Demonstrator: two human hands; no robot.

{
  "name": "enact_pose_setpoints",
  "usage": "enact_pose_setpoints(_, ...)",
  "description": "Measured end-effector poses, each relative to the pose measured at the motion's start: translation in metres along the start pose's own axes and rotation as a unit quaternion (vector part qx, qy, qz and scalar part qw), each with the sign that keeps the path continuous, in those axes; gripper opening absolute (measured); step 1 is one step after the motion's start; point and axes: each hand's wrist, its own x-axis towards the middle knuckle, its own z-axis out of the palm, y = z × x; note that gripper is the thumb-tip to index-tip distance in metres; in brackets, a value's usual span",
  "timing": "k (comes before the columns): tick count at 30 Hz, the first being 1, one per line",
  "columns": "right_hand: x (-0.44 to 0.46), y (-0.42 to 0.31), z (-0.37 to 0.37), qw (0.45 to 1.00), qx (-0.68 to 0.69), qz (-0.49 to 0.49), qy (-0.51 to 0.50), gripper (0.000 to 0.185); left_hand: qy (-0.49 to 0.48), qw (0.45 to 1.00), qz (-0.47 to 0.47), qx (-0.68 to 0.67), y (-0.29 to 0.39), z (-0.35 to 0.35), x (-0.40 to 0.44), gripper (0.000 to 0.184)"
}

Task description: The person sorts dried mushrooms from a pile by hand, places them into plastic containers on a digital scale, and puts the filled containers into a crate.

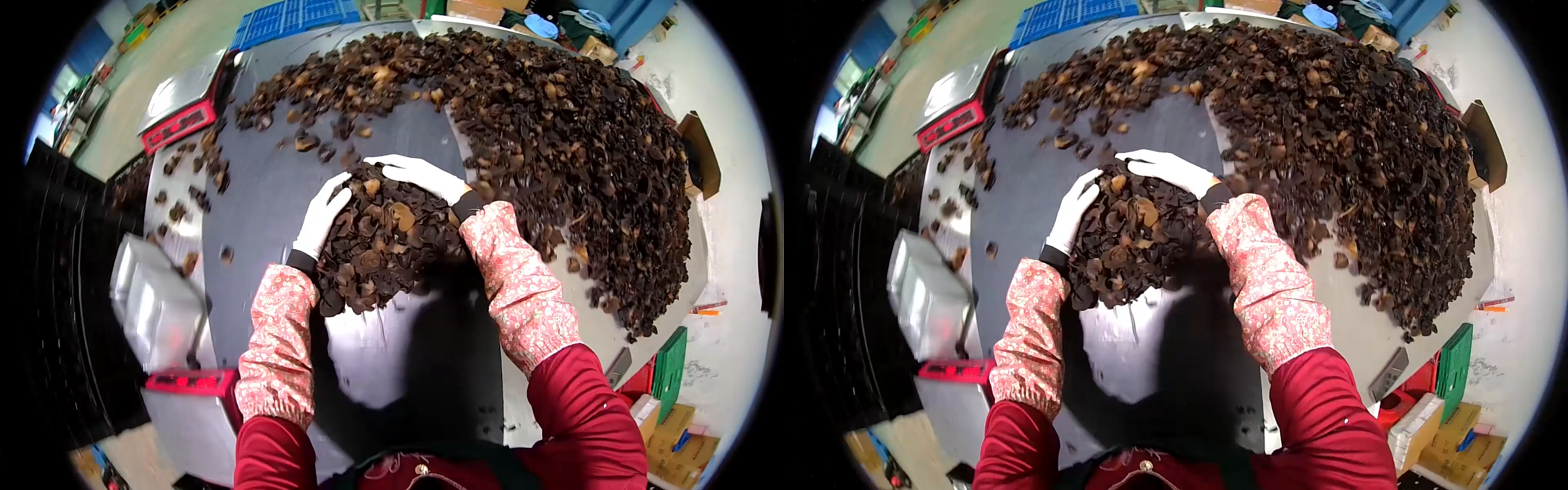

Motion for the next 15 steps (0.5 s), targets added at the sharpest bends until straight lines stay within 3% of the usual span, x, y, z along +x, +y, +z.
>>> enact_pose_setpoints(5, -0.060, -0.035, 0.087, 0.996, 0.010, 0.002, -0.094, 0.068, 0.003, 0.998, -0.055, -0.032, 0.004, 0.001, -0.122, 0.051)
enact_pose_setpoints(8, -0.106, -0.064, 0.132, 0.994, -0.041, -0.002, -0.103, 0.067, -0.004, 0.996, -0.094, -0.005, 0.016, 0.006, -0.188, 0.055)
enact_pose_setpoints(10, -0.139, -0.075, 0.149, 0.989, -0.100, -0.044, -0.097, 0.065, -0.014, 0.982, -0.034, 0.185, 0.005, 0.002, -0.221, 0.059)
enact_pose_setpoints(12, -0.174, -0.084, 0.161, 0.973, -0.207, -0.047, -0.095, 0.062, -0.016, 0.930, 0.100, 0.353, 0.021, 0.012, -0.245, 0.062)
enact_pose_setpoints(14, -0.209, -0.090, 0.162, 0.962, -0.246, -0.073, -0.099, 0.051, -0.018, 0.911, 0.102, 0.400, 0.038, 0.018, -0.267, 0.066)
enact_pose_setpoints(15, -0.225, -0.086, 0.158, 0.950, -0.292, -0.069, -0.089, 0.046, 0.026, 0.841, 0.123, 0.526, 0.041, 0.017, -0.276, 0.066)
